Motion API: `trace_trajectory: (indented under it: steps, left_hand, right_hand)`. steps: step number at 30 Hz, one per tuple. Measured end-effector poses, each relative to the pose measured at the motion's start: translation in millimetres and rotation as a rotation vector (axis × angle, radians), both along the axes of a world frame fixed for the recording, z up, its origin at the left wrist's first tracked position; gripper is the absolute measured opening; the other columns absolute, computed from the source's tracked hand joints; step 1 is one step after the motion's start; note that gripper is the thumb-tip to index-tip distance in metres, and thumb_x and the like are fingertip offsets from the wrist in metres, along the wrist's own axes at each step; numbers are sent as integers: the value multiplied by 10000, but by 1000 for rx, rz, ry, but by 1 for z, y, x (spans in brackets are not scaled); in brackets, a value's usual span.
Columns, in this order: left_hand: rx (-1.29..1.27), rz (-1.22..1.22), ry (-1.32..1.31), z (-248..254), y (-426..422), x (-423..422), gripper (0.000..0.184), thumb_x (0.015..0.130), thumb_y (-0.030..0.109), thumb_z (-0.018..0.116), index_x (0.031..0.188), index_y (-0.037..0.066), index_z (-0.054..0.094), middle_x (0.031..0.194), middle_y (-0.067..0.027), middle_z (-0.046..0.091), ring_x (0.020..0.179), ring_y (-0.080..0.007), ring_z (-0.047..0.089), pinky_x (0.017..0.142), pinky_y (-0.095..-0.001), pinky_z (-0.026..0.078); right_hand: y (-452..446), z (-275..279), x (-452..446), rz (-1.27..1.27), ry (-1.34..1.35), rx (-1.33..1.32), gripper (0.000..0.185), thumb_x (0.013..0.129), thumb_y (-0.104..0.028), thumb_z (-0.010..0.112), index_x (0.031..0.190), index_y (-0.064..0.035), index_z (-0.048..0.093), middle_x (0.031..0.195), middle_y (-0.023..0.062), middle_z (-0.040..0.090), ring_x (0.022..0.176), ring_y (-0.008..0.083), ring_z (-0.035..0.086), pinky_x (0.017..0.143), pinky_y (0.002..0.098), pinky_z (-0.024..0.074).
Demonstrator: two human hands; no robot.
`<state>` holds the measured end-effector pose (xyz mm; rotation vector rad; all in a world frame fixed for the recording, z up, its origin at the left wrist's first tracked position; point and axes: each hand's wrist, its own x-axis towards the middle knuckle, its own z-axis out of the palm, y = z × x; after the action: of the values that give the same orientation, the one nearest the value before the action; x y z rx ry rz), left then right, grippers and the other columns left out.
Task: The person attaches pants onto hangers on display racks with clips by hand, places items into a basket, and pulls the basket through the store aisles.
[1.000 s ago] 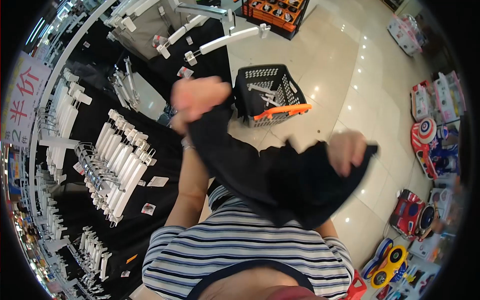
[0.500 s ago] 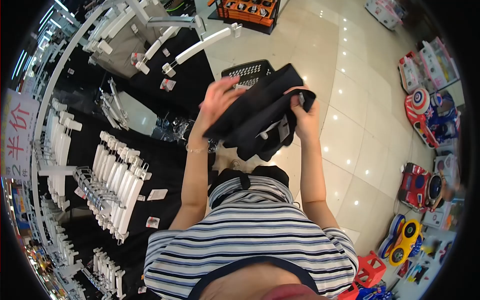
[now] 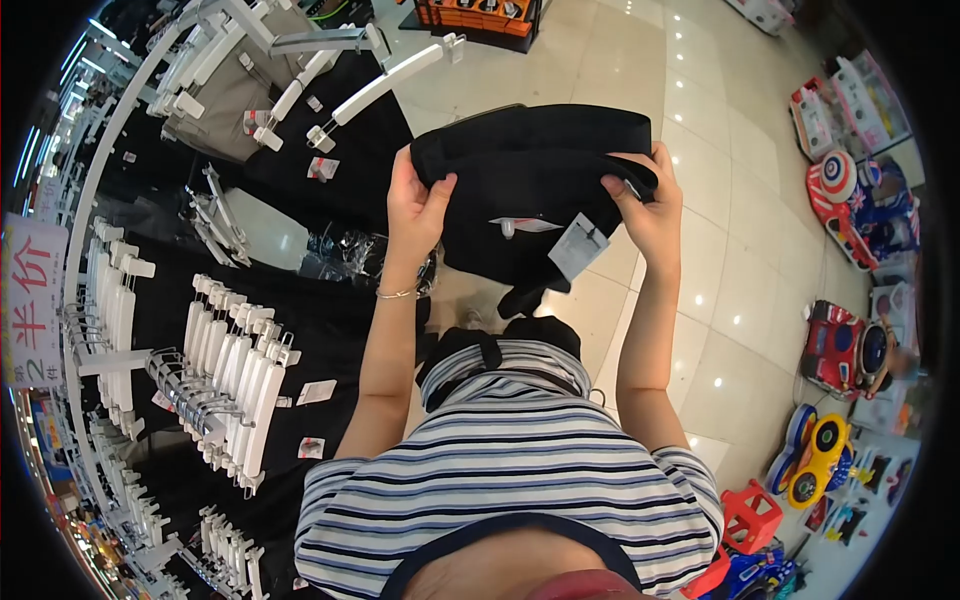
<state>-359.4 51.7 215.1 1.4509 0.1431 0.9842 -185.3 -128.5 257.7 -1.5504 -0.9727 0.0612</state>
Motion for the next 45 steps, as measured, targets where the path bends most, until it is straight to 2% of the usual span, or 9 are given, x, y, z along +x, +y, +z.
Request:
trace_trajectory:
  steps: [6, 10, 18, 24, 26, 30, 36, 43, 45]
  left_hand:
    - [-80, -46, -13, 6, -8, 4, 431, 849, -49, 495, 1251, -39, 339, 1177, -91, 480, 1100, -157, 459, 972, -288, 338]
    - [351, 108, 204, 29, -8, 7, 451, 792, 60, 660, 1185, 19, 443, 1096, -79, 529, 1023, -138, 500, 899, -274, 393]
    - [239, 521, 132, 17, -3, -6, 317, 762, 167, 727, 932, 12, 508, 783, -15, 572, 723, -75, 536, 661, -205, 449]
    - [574, 730, 110, 13, -29, -28, 377, 611, 138, 803, 869, 44, 545, 691, -78, 582, 578, -213, 579, 544, -274, 454]
    - [639, 557, 148, -2, -41, -42, 338, 681, 84, 742, 914, 25, 505, 752, -97, 587, 664, -198, 576, 632, -283, 460]
    - [677, 464, 227, -6, -57, -58, 380, 620, 27, 731, 928, 22, 508, 695, -95, 596, 572, -226, 585, 543, -281, 455]
    - [706, 541, 334, 3, -80, -72, 449, 580, 185, 803, 905, 46, 526, 697, -79, 608, 586, -222, 605, 517, -289, 453]
    - [654, 679, 388, -3, -80, -87, 474, 615, 286, 802, 919, 40, 534, 695, -89, 611, 582, -206, 595, 537, -290, 454]
    - [558, 823, 453, -17, -75, -87, 474, 666, 254, 777, 998, 16, 536, 855, -107, 604, 747, -229, 589, 639, -288, 448]
  right_hand:
    - [4, -19, 8, -70, 20, -10, 184, 792, -84, 654, 946, -26, 572, 777, 6, 514, 731, 92, 478, 658, 208, 390]
    - [20, -11, 7, -19, 54, 83, 204, 823, -125, 644, 995, -54, 561, 817, -6, 527, 732, 66, 472, 670, 187, 387]
    - [39, -14, 1, 119, -44, 135, 382, 808, -152, 665, 1121, -29, 486, 1026, 61, 565, 854, 135, 528, 784, 242, 419]
    - [28, -49, -3, 179, 117, 146, 341, 822, -217, 657, 1030, -24, 468, 970, 40, 519, 852, 101, 472, 738, 221, 395]
    - [30, -59, -9, 159, 121, 152, 397, 859, -339, 599, 1047, -22, 450, 946, 47, 534, 817, 99, 475, 736, 217, 387]
    - [13, -75, -10, 221, 175, -4, 319, 865, -243, 598, 1024, -21, 434, 959, 56, 512, 824, 113, 486, 727, 232, 399]
    - [-1, -85, -10, 216, -3, -226, 302, 843, -158, 614, 1012, -10, 412, 827, 85, 517, 701, 143, 525, 678, 252, 427]
    - [1, -98, -21, 328, 240, -7, 431, 733, -222, 747, 946, -17, 434, 805, 41, 500, 700, 102, 475, 647, 210, 397]
    - [5, -90, -24, 361, 292, 14, 435, 717, -213, 766, 932, -25, 438, 806, 21, 473, 701, 77, 444, 644, 190, 375]
